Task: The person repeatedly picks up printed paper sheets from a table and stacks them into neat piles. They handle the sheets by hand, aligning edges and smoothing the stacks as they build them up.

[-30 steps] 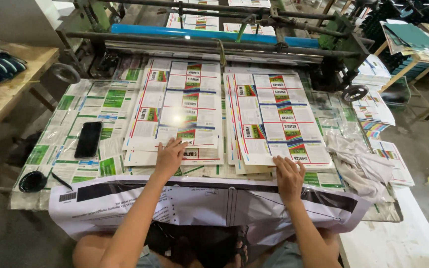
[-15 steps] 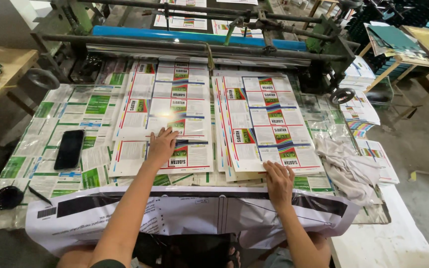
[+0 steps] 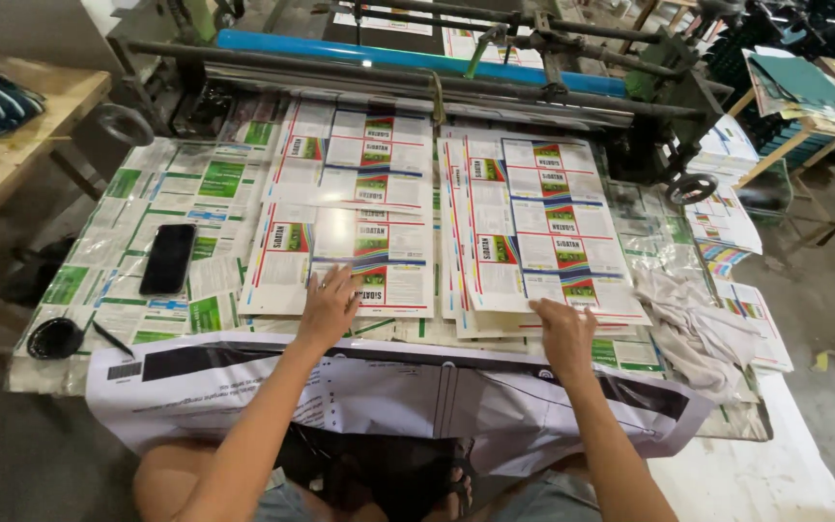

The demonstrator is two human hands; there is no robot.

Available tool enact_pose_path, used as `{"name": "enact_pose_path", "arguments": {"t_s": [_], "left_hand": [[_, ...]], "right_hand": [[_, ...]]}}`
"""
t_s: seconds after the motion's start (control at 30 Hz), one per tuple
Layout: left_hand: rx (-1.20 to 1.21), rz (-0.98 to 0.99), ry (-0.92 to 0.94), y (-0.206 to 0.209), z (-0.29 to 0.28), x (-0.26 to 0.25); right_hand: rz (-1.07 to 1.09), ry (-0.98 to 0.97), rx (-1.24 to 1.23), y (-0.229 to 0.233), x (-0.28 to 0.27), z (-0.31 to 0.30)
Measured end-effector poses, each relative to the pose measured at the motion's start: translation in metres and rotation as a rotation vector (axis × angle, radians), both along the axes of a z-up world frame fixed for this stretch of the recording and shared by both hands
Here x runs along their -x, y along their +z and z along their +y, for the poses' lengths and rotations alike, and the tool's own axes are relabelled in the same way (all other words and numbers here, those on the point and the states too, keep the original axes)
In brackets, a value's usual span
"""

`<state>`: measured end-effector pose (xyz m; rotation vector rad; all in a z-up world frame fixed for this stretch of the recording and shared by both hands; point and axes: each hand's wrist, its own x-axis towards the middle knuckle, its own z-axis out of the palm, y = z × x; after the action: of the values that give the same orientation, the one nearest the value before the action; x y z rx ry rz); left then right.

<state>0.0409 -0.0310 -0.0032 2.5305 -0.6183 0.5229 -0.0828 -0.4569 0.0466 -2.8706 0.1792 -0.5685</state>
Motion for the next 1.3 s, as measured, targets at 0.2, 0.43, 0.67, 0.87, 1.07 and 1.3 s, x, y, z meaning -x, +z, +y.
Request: {"name": "enact_pose_path", "arguments": {"t_s": [0.2, 0.43, 0.67, 0.87, 1.07, 1.3], "left_hand": [[0.039, -0.036, -0.122, 0.016, 0.015, 0.045], [0.049, -0.072, -0.077, 0.004, 0.015, 0.045], [0.033, -0.091, -0.075, 0.005, 0.013, 0.041], [0.044, -0.12, -0.084, -0.003, 0.014, 0.038], [0.019, -0.122, -0.087, -0.004, 0.014, 0.036], [0.057, -0.094, -0.091, 0.005, 0.015, 0.039]], "right_hand": [[-0.334, 0.036, 0.083, -0.003, 0.01, 0.029], [-0.18, 0.036, 0.043, -0.038, 0.001, 0.014], [-0.142, 0.152, -0.009, -0.023, -0.031, 0.004], [-0.137, 0.201, -0.017, -0.025, -0.062, -0.005], [-0.123, 0.207, -0.022, -0.033, -0.1, -0.018], [0.018, 0.172, -0.053, -0.033, -0.121, -0.02]]}}
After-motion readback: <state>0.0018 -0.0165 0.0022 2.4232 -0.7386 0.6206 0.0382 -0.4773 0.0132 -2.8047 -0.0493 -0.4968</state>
